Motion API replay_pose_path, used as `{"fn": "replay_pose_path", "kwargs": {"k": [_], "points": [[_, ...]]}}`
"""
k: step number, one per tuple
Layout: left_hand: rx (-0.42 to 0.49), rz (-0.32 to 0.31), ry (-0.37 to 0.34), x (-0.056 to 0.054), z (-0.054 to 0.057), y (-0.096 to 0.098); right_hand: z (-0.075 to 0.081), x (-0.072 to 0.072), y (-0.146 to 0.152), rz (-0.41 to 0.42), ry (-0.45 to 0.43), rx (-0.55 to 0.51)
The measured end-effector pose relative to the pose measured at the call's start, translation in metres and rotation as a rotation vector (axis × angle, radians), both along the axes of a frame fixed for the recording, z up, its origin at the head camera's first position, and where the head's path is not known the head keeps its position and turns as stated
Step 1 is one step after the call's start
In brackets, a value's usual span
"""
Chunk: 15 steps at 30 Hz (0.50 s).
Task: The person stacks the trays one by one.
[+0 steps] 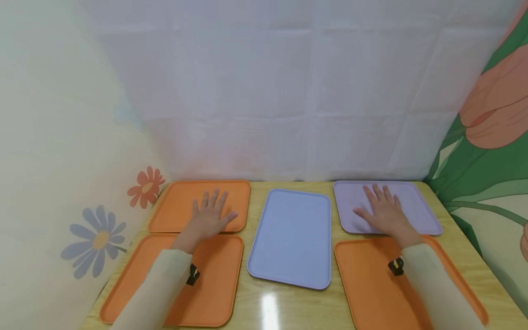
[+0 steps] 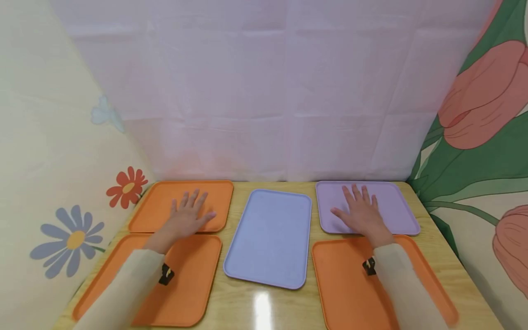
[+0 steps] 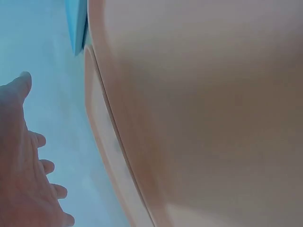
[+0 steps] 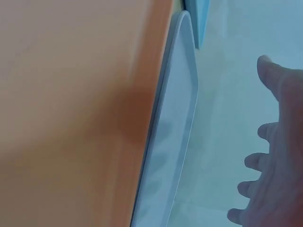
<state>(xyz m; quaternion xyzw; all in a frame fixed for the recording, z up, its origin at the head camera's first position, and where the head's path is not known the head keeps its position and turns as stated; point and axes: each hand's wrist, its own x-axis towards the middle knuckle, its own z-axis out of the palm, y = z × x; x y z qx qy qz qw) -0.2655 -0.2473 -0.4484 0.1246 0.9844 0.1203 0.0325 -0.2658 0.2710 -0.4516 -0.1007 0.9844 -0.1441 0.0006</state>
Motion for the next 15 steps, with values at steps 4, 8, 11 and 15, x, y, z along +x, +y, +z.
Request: {"fn": "replay_pose_path", "kwargs": {"k": [4, 8, 11, 15], "points": [[0.003, -0.015, 0.003, 0.001, 0.0, 0.007, 0.0, -0.003, -0.008, 0.021, 0.021, -0.013], [0.009, -0.033, 0.021, 0.001, -0.001, 0.013, 0.0, -0.004, -0.016, 0.052, 0.038, -0.029], [0.021, -0.049, 0.047, 0.001, -0.002, 0.017, -0.001, -0.004, -0.022, 0.067, 0.032, -0.064], [0.036, -0.064, 0.072, 0.004, -0.003, 0.023, -0.003, -0.005, -0.028, 0.083, 0.023, -0.126]]}}
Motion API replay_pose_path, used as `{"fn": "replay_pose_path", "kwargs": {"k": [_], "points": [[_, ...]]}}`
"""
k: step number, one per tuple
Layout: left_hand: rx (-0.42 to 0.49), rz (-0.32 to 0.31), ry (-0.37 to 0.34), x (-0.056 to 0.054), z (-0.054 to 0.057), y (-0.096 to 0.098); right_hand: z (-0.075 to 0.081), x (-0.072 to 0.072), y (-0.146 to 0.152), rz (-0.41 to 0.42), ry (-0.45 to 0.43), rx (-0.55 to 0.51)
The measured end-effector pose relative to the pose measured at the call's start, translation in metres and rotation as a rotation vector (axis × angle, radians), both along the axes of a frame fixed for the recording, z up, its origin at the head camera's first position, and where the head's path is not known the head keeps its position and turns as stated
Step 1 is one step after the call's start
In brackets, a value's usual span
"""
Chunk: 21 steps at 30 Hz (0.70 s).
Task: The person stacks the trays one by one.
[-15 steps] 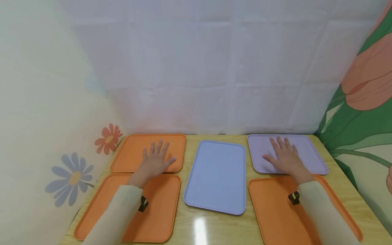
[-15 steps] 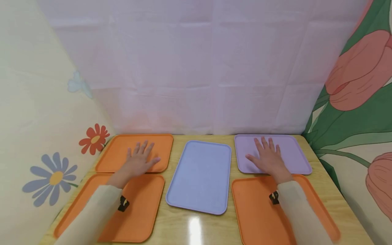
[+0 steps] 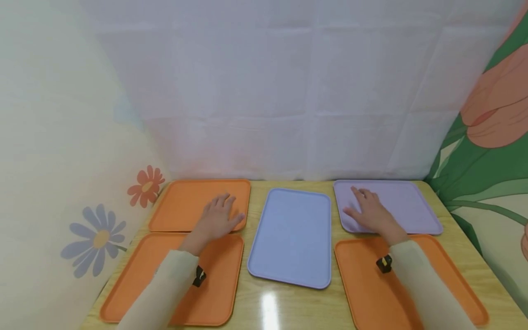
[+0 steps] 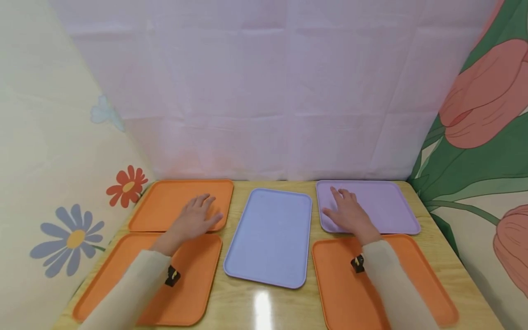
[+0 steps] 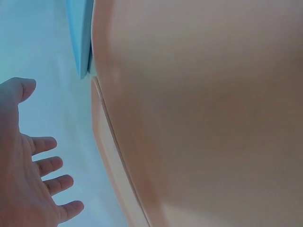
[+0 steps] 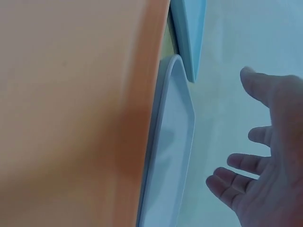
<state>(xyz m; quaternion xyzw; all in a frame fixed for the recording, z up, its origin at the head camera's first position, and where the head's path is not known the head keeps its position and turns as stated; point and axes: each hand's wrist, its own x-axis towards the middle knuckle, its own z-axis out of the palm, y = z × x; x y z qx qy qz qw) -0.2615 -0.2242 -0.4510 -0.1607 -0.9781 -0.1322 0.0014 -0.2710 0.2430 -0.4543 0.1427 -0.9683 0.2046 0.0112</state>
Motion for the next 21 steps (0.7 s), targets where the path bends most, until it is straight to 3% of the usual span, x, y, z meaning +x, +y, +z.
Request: {"fn": "replay_pose_path", "kwargs": {"k": [10, 21], "points": [[0.044, 0.029, -0.029, 0.009, 0.003, 0.016, -0.007, -0.01, -0.011, 0.008, 0.017, -0.077], [0.12, 0.028, -0.138, 0.014, -0.002, 0.031, -0.007, -0.019, -0.025, 0.022, -0.033, -0.173]]}}
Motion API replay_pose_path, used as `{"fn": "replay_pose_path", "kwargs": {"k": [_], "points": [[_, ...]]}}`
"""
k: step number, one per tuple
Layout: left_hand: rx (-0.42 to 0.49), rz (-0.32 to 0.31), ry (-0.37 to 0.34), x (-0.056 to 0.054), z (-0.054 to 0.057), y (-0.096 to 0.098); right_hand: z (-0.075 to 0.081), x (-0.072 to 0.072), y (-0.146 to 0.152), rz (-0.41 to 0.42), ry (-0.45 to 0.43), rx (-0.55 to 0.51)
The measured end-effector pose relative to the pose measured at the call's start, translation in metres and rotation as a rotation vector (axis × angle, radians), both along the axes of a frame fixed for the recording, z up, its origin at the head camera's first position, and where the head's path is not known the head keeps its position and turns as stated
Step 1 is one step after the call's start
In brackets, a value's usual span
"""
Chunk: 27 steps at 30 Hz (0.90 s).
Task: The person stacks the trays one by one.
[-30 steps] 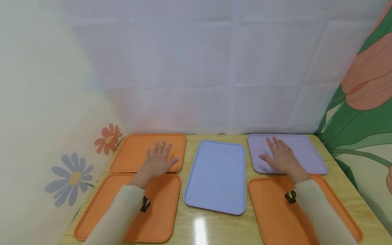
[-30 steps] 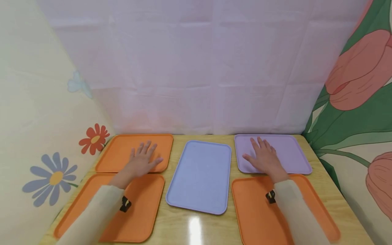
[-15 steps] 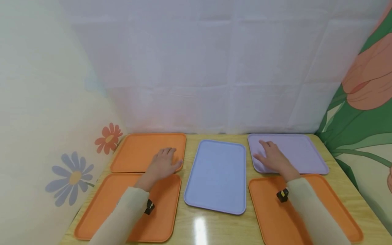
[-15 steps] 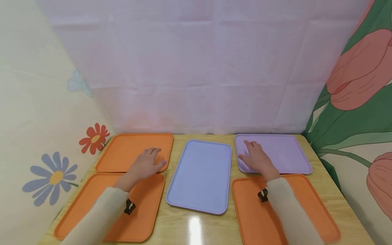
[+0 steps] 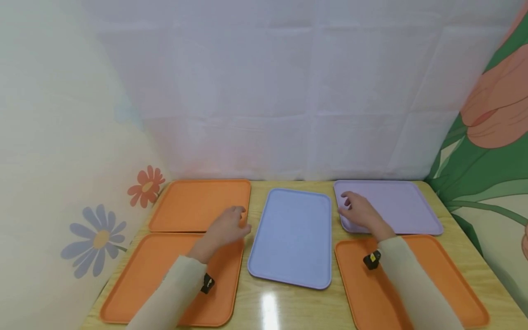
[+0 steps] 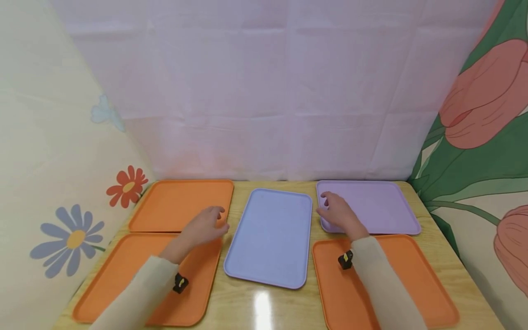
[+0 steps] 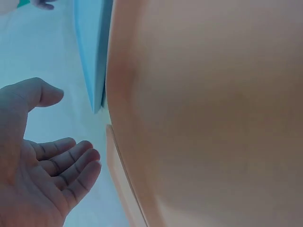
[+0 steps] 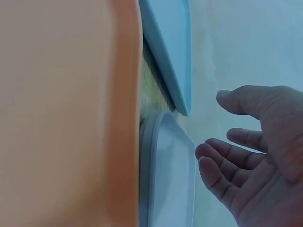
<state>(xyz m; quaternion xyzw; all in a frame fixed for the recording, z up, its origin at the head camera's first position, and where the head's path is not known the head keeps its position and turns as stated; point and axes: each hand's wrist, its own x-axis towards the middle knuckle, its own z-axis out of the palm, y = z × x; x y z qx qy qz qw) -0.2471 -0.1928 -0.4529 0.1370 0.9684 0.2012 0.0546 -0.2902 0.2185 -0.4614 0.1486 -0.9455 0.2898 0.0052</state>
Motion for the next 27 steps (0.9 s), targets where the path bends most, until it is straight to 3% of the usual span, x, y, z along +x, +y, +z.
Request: {"fn": "replay_pose_path", "kwargs": {"k": [8, 15, 27], "points": [[0.024, -0.026, -0.036, 0.004, -0.001, 0.012, -0.002, -0.003, -0.009, 0.02, -0.061, -0.035], [0.022, -0.039, -0.094, 0.007, -0.003, 0.02, -0.005, -0.008, -0.016, 0.013, -0.127, 0.001], [-0.068, -0.077, -0.099, 0.006, -0.012, 0.027, -0.009, -0.012, -0.028, -0.026, -0.254, 0.047]]}}
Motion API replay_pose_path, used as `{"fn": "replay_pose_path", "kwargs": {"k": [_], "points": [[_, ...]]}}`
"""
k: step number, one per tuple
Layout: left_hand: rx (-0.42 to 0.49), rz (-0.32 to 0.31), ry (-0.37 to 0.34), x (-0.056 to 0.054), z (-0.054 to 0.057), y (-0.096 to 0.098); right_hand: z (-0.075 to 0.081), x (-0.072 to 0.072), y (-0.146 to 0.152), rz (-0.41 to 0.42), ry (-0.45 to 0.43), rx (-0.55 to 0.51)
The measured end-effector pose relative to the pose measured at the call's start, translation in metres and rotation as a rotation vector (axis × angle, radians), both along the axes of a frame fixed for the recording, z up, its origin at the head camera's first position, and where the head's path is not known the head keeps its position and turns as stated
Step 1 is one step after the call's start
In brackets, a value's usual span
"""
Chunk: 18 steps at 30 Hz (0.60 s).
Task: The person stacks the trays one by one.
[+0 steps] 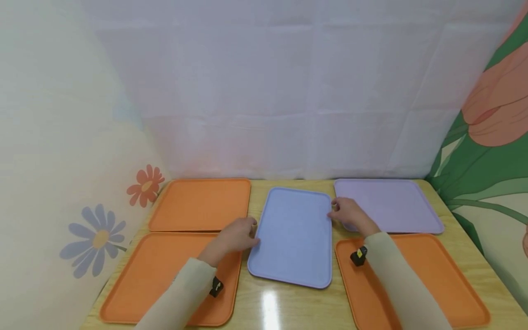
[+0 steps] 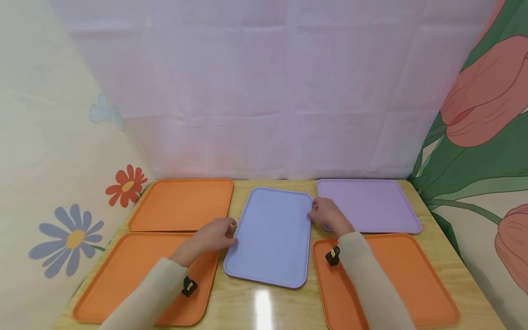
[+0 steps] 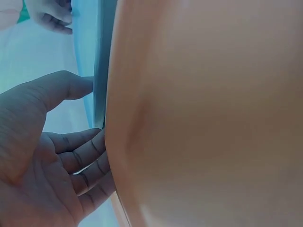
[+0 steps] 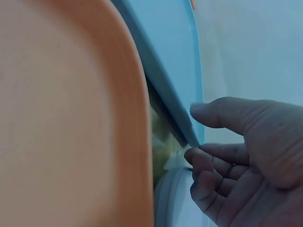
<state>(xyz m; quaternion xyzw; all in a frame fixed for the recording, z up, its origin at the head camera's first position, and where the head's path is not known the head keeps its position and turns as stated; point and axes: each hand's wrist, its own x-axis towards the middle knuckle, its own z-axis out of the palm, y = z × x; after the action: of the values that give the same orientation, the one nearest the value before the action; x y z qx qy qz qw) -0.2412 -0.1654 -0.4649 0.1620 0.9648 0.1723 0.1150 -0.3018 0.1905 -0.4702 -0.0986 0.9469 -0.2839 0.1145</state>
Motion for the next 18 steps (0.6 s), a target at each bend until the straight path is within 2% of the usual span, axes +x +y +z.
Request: {"fn": "replay_pose_path", "kwargs": {"k": [7, 12, 18], "points": [[0.011, -0.01, -0.023, 0.0, -0.002, 0.004, 0.0, -0.001, -0.008, -0.038, -0.015, 0.042], [0.038, 0.013, -0.056, 0.002, -0.003, 0.005, 0.003, -0.002, -0.013, -0.057, -0.014, 0.066], [0.071, 0.019, -0.076, 0.005, -0.004, 0.007, 0.0, -0.006, -0.016, -0.08, -0.045, 0.052]]}}
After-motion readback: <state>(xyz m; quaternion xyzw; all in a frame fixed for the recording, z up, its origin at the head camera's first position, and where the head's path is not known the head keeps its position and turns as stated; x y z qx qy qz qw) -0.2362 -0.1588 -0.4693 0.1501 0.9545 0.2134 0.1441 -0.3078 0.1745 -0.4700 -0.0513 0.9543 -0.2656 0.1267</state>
